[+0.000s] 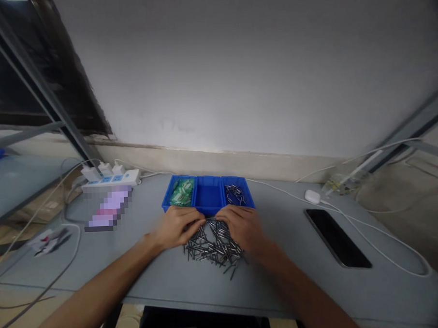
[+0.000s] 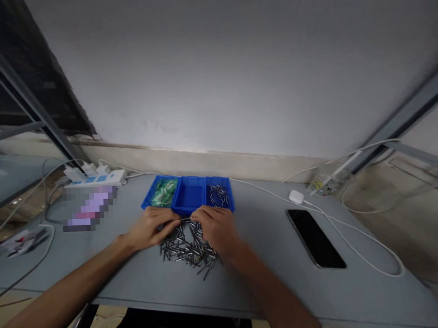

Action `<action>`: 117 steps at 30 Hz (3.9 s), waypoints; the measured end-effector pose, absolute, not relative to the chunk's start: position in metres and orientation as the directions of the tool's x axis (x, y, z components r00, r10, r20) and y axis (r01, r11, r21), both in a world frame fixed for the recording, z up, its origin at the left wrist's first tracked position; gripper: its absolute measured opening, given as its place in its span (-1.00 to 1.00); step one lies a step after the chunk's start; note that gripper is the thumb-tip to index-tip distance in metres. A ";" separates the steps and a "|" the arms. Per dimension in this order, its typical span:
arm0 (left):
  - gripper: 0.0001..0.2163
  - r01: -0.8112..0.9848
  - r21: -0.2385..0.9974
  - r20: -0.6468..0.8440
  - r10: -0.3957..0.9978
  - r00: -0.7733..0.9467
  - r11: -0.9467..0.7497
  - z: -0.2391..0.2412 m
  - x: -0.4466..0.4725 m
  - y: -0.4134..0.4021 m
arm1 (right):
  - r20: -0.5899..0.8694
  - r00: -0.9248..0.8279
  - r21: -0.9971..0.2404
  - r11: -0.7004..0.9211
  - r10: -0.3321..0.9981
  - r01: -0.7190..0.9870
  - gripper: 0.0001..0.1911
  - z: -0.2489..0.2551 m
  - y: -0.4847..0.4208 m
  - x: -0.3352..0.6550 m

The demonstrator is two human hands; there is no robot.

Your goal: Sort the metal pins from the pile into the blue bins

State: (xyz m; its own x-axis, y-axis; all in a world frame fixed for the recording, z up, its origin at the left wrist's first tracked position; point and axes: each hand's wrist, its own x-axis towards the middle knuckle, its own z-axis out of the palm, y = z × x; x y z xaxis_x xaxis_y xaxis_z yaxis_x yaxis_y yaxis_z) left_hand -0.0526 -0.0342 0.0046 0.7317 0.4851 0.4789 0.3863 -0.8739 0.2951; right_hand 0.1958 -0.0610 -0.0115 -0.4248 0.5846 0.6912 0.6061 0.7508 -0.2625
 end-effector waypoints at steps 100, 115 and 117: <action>-0.77 0.369 0.329 0.391 0.481 0.785 -0.869 0.000 -0.056 -0.030 | 0.543 -0.495 -0.273 0.701 0.678 0.659 -0.74 -0.014 -0.068 0.182; -0.77 0.357 0.308 0.404 0.461 0.790 -0.882 -0.003 -0.051 -0.033 | 0.522 -0.515 -0.280 0.707 0.680 0.649 -0.77 -0.024 -0.069 0.177; -0.78 0.345 0.293 0.426 0.444 0.788 -0.892 -0.003 -0.050 -0.034 | 0.544 -0.516 -0.268 0.720 0.662 0.640 -0.72 -0.021 -0.070 0.176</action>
State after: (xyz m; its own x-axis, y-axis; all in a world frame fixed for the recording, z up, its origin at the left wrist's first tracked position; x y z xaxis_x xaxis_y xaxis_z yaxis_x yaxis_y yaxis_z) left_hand -0.0501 -0.0343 -0.0030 0.7881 0.4444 0.4259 0.3448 -0.8919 0.2926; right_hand 0.1758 -0.0696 -0.0213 -0.5155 0.6618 0.5443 0.6405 0.7196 -0.2683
